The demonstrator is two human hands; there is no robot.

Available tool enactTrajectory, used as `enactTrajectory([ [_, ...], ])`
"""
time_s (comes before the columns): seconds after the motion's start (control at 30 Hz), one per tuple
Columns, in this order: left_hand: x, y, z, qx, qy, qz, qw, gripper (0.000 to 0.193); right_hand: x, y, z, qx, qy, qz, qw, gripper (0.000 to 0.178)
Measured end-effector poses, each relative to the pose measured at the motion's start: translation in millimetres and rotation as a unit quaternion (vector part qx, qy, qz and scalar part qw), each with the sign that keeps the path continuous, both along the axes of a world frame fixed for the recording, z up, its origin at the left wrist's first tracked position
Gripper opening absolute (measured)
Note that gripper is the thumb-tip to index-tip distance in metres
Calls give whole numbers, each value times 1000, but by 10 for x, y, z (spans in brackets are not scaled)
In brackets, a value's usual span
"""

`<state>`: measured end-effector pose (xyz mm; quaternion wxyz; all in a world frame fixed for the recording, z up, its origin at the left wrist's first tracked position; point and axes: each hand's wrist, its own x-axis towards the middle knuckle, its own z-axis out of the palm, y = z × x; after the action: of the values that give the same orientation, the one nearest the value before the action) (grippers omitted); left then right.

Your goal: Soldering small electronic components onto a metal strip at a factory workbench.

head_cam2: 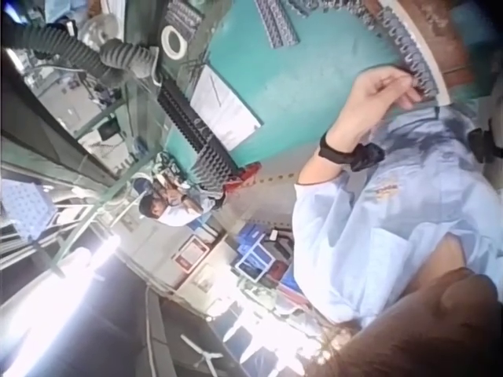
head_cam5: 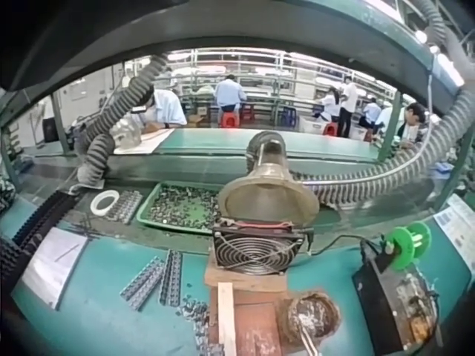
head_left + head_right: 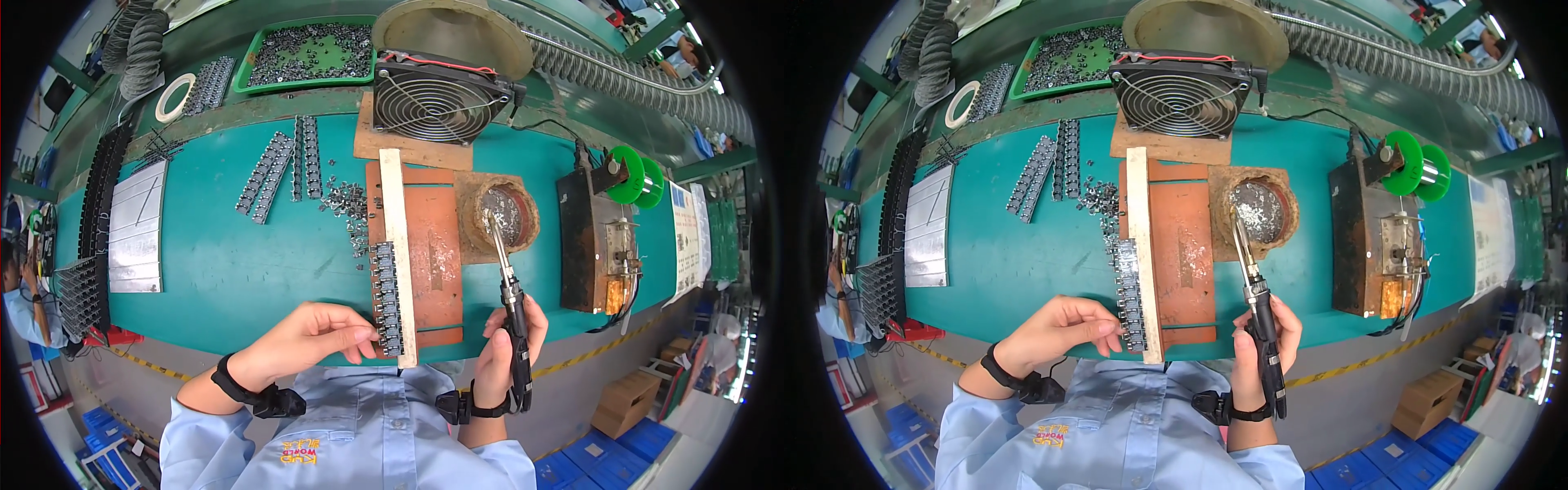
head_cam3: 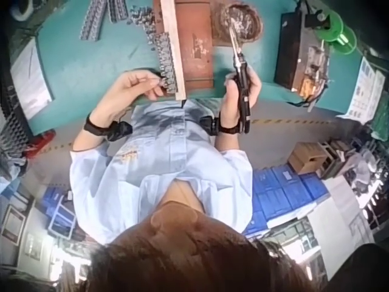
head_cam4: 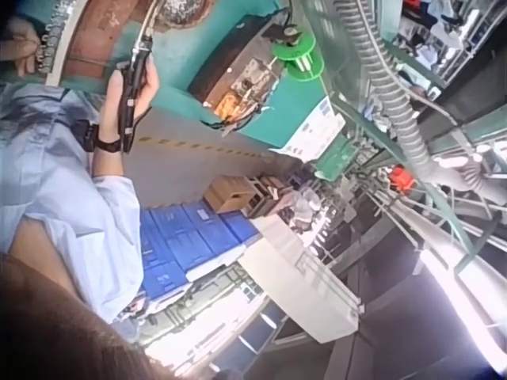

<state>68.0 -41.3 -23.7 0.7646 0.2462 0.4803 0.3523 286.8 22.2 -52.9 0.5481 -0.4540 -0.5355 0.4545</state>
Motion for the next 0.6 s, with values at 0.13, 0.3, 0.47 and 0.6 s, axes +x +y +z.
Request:
enactTrajectory([
  [0.13,-2,-29,-20,17,11,8,1000,16,15,1,-7,2,11,5,1000,50],
  [0.3,-7,-37,7,31,18,11,999,15,21,-18,-10,-1,18,11,1000,51],
  [0.47,-219,90,23,102,174,20,979,13,5,-17,4,0,16,4,1000,51],
  [0.6,-282,313,98,219,388,-12,895,13,48,-22,-35,7,18,13,1000,51],
])
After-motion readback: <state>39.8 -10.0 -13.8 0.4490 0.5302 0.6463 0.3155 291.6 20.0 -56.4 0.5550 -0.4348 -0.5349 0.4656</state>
